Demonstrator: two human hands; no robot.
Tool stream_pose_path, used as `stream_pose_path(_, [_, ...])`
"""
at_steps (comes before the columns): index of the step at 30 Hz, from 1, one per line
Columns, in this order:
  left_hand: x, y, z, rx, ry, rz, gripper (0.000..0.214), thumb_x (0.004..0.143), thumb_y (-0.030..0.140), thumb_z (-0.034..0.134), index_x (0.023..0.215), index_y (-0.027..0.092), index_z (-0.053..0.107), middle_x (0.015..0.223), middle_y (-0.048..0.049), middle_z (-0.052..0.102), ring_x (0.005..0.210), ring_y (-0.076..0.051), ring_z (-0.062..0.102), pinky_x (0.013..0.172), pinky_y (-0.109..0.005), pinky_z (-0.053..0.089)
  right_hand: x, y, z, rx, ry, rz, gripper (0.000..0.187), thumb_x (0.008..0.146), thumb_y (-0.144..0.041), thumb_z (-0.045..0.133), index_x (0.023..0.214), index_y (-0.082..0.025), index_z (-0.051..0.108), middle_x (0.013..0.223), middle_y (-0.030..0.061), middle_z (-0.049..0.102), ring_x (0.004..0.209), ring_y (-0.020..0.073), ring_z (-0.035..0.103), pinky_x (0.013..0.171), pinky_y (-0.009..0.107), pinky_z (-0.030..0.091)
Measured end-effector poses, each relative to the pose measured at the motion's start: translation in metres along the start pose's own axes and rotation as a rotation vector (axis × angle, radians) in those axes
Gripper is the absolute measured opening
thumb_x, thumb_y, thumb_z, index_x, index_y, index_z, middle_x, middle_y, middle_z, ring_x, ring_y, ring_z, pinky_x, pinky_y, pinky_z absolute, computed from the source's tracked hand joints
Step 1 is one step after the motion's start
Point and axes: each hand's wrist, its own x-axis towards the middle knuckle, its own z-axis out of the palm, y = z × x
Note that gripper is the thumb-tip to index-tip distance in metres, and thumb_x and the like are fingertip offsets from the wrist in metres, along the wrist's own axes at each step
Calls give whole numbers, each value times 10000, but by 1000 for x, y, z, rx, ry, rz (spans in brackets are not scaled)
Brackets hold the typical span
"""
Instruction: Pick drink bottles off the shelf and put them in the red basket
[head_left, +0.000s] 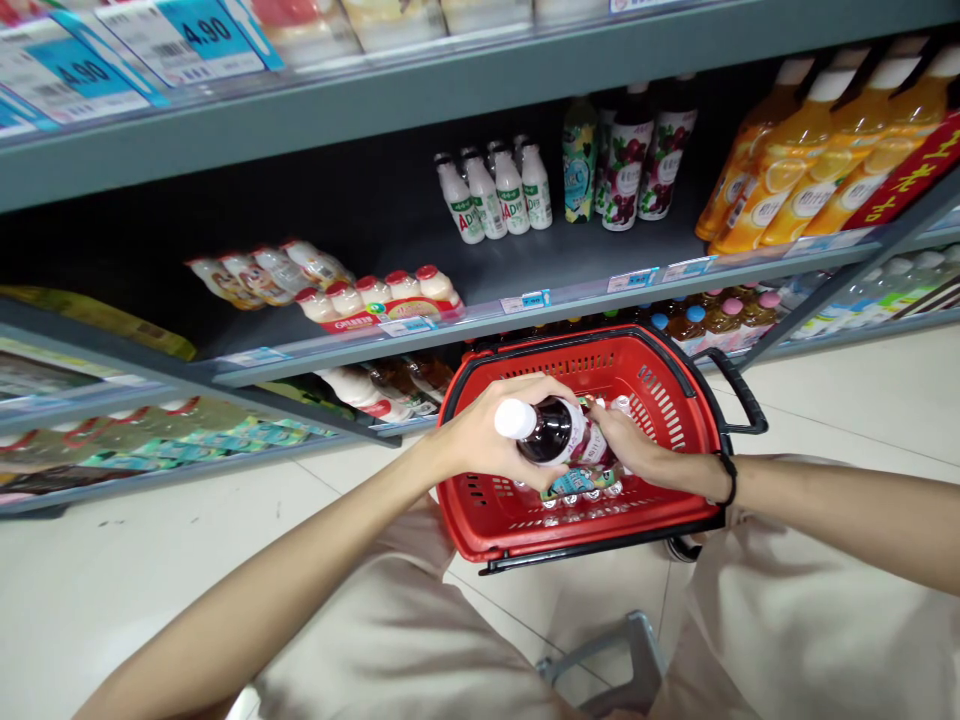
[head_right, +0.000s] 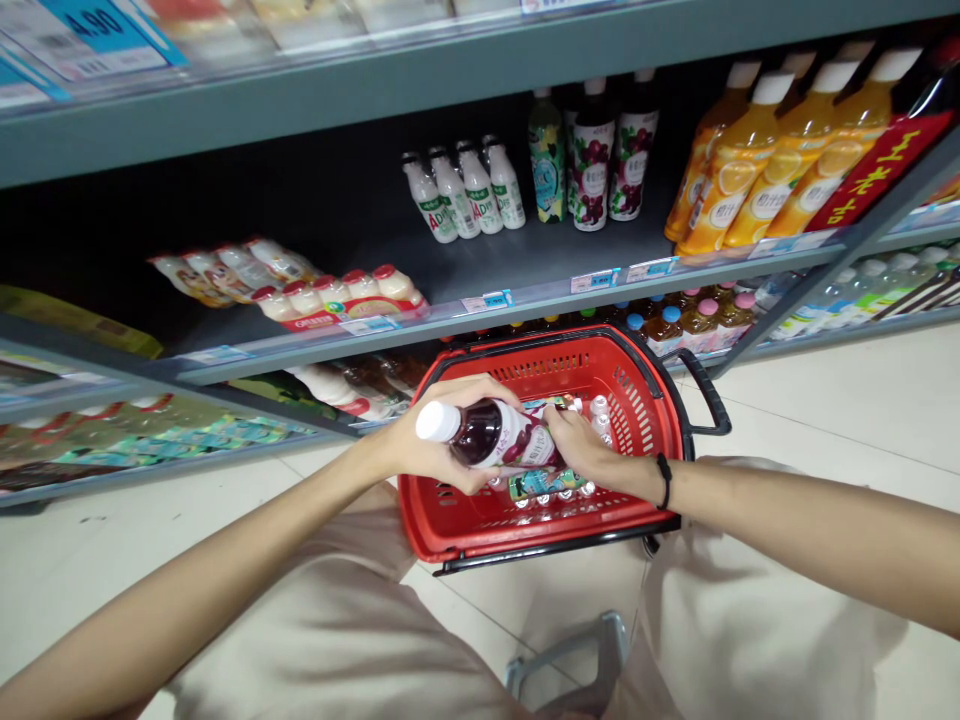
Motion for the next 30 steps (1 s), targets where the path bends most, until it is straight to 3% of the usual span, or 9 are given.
stream_pose_path(7, [-1,-2,0,16,-7,24,591,598,312,861,1127,198,623,1044,-39,710,899,-213,685,859,-335,523,-8,-11,-3,-26,63,42,451,983,-508,353,741,-206,585,748,60,635,749,220,556,710,310,435])
stream_pose_path(13, [-2,-1,0,3,-3,1,604,585,297,877,1130,193,639,1037,-38,719,901,-215,690,860,-339,530,-11,-13,1,130,78,82,376,909,-511,447,736,-204,577,704,41,608,712,205,535,661,297,420])
stream_pose_path(18, [0,-3,8,-159,126,-99,639,674,298,881,1233,167,600,1195,-102,714,1078,-248,687,991,-381,535,-5,-28,-5,286,88,92,311,828,-488,460,701,-205,495,640,5,537,617,167,462,570,280,378])
stream_pose_path(21, [3,-9,20,-258,230,-166,571,724,343,887,1188,132,631,1158,-126,730,1058,-251,692,991,-393,552,1,-40,-11,367,52,85,304,813,-492,458,740,-201,506,636,-10,532,594,156,452,551,271,388])
stream_pose_path(25, [8,-18,36,-287,222,-211,439,779,354,861,1101,120,677,1077,-110,751,987,-229,703,953,-363,570,9,-47,-14,503,-87,24,307,841,-484,467,802,-194,562,680,2,613,625,163,531,620,272,470])
stream_pose_path(28, [13,-26,42,-293,220,-214,401,802,385,845,1061,116,701,1069,-110,759,967,-231,708,929,-352,573,16,-48,-20,311,-174,-20,352,948,-447,364,852,-197,594,774,29,690,705,175,621,727,289,516])
stream_pose_path(30, [16,-34,43,-292,201,-244,397,804,425,844,1017,115,719,1034,-102,769,927,-233,715,888,-345,581,20,-49,-32,59,-229,-2,347,977,-377,352,808,-187,588,724,44,685,663,179,635,677,280,498])
